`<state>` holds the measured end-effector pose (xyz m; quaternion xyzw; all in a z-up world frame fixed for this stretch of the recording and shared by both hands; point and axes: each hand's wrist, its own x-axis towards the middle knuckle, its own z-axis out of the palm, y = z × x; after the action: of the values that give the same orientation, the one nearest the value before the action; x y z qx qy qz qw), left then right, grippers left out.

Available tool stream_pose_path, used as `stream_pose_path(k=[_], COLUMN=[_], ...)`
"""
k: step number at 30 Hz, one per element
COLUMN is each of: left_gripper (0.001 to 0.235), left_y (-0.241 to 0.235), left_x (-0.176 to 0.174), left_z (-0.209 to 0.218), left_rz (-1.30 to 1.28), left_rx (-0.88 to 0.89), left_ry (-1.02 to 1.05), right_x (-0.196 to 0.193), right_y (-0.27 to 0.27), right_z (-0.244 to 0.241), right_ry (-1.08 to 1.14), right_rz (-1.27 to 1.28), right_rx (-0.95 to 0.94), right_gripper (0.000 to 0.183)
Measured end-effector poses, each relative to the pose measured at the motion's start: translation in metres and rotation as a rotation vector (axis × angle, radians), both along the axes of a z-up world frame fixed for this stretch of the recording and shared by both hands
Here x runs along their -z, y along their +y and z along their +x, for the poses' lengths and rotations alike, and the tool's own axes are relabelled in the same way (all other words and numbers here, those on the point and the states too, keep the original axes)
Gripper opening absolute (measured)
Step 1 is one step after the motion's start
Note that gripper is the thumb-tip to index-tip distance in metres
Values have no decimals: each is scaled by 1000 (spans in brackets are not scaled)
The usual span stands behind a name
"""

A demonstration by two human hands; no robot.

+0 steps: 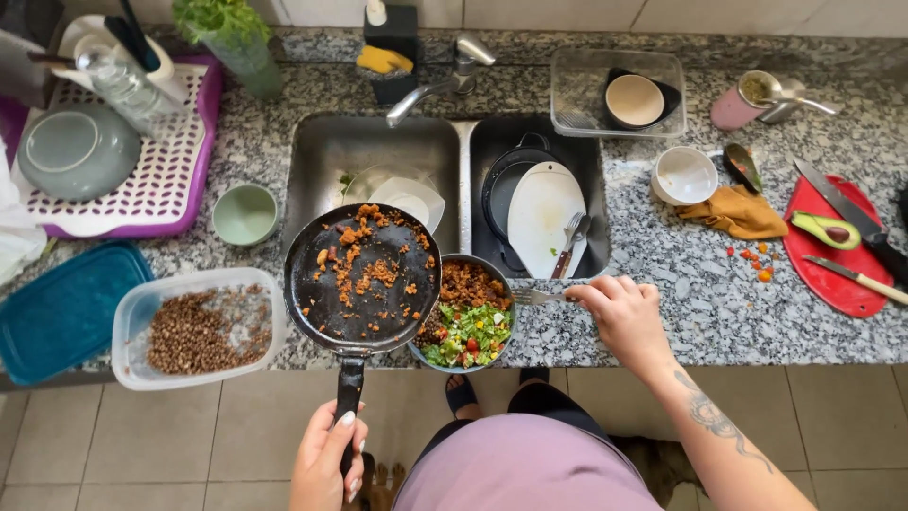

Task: The person assembles a meal by transferring cooked beans and a chopped salad into a bowl. They then add cooked chicken pieces from a frying pan into a separate container and scrape remaining bits from another pan into the bowl. Finally, they discard the leftover food from the pan into a trash bin.

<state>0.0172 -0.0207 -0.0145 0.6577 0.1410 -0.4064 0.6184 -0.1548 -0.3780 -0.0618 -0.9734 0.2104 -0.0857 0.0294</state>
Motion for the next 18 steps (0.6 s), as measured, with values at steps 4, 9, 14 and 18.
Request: stream_pose_path(k=[4,9,14,18], left_gripper=[25,24,29,31], left_y=[4,-11,-30,-64], left_x=[18,37,116,165], left_z=[-1,6,29,37], left_rz=[-39,-141,-199,-295], left_rx=[12,66,317,561], left_ry=[6,9,-142,-184], right_x=[-5,-47,-50,-30], right_y=[4,9,5,-2], right_z=[-2,-11,-43,-90], right_ry=[-26,-291,-532,-714], right_rz=[-23,487,908,1098], right_rx=[-3,148,620,821], right_gripper=[33,24,26,29])
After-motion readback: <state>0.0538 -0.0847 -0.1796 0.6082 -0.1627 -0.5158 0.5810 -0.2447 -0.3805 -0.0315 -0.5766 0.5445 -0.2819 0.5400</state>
